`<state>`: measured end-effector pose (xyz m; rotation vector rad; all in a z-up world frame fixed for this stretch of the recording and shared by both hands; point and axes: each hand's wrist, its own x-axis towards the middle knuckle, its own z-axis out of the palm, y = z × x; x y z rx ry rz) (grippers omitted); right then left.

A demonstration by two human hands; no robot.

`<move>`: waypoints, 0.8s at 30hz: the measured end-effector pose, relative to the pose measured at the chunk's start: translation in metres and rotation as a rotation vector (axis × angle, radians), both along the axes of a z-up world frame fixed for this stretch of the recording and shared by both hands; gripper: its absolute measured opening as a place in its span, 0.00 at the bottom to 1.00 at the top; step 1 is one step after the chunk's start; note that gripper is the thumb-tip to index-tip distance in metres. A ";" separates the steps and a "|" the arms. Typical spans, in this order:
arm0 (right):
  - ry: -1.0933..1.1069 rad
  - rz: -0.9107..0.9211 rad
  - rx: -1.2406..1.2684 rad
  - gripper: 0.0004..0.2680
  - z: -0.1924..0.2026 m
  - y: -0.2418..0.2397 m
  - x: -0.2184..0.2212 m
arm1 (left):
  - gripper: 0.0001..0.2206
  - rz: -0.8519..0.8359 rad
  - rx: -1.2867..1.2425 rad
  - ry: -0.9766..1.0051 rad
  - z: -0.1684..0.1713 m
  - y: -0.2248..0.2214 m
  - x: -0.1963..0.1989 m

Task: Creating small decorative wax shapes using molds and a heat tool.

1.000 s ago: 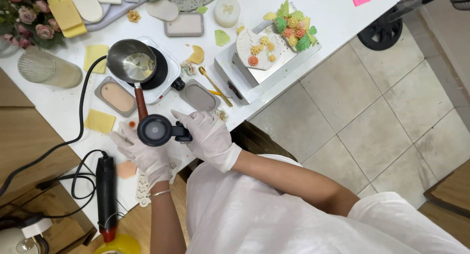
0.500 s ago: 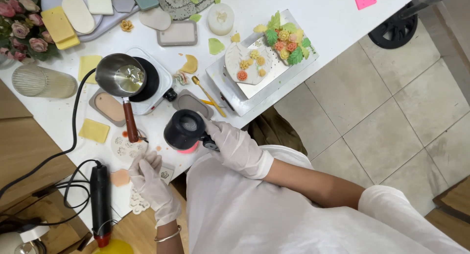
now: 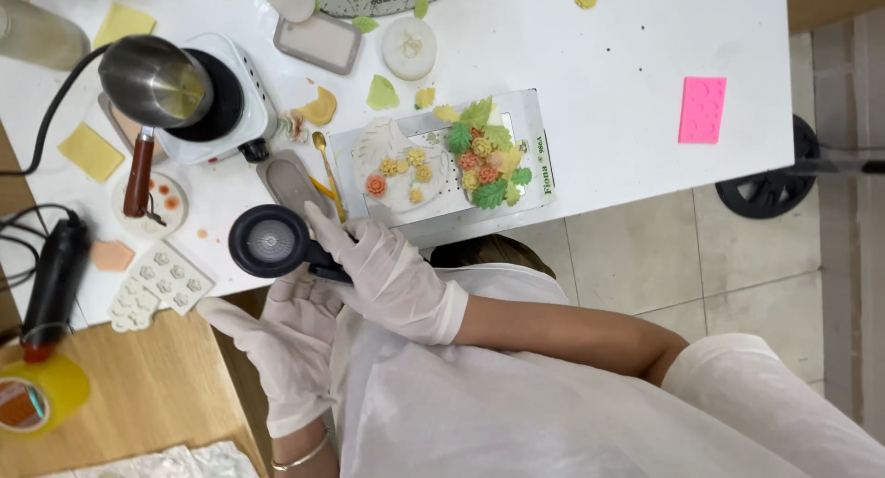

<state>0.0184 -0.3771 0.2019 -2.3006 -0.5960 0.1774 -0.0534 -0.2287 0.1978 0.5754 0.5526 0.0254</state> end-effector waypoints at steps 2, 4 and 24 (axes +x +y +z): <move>-0.003 0.067 0.049 0.29 -0.001 0.001 -0.005 | 0.31 0.039 0.121 -0.012 0.003 -0.021 -0.015; -0.016 0.130 0.095 0.29 0.003 -0.001 -0.007 | 0.25 0.072 0.239 -0.031 0.015 -0.042 -0.012; 0.452 0.369 0.496 0.10 0.104 -0.154 0.071 | 0.12 0.136 1.158 0.466 -0.043 0.164 0.026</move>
